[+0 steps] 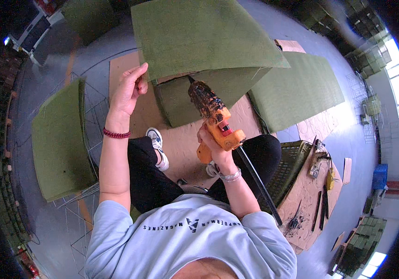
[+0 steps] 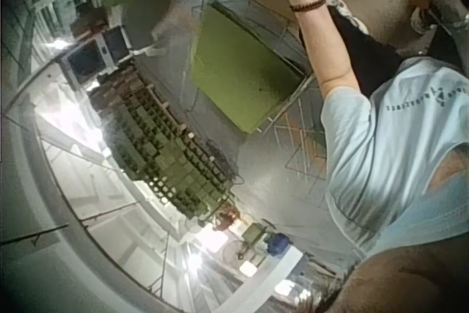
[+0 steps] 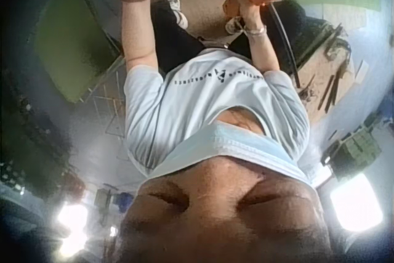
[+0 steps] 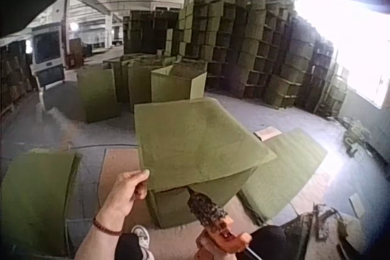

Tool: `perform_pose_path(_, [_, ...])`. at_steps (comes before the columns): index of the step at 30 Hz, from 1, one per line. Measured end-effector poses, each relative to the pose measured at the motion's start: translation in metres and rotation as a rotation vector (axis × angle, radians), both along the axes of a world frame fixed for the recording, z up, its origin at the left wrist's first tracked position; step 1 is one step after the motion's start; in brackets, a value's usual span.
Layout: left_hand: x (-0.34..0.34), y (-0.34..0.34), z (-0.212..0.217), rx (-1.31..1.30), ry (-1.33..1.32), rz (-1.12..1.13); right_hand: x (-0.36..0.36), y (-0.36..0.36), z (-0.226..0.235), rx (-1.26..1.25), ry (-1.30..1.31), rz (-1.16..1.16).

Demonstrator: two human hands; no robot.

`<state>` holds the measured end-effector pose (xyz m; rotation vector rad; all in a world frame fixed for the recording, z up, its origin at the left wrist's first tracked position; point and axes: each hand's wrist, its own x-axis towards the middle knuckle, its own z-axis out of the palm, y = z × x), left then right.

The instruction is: Applying hot glue to the edges of green foam panels and pressing them together to form cubes.

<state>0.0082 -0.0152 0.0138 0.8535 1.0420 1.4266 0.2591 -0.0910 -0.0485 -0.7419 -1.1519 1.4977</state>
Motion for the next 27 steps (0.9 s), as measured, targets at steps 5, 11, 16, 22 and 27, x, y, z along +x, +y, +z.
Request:
perform_pose_path(5, [0.0,0.0,-0.001,-0.008,-0.036,0.004,0.003,0.002,0.001,-0.014,0.01,-0.035])
perform_pose_path(11, [0.0,0.0,-0.001,0.009,-0.073,-0.01,0.006,0.003,0.002,-0.023,0.051,-0.066])
perform_pose_path(16, [0.002,0.0,0.002,-0.005,-0.054,0.021,0.01,0.004,0.003,-0.05,0.05,-0.109])
perform_pose_path(22, [0.0,0.001,-0.002,0.013,-0.101,-0.009,0.014,0.008,0.0,-0.032,0.093,-0.114])
perform_pose_path(27, [0.002,0.0,0.001,0.007,-0.118,0.013,0.018,0.01,0.002,-0.041,0.071,-0.137])
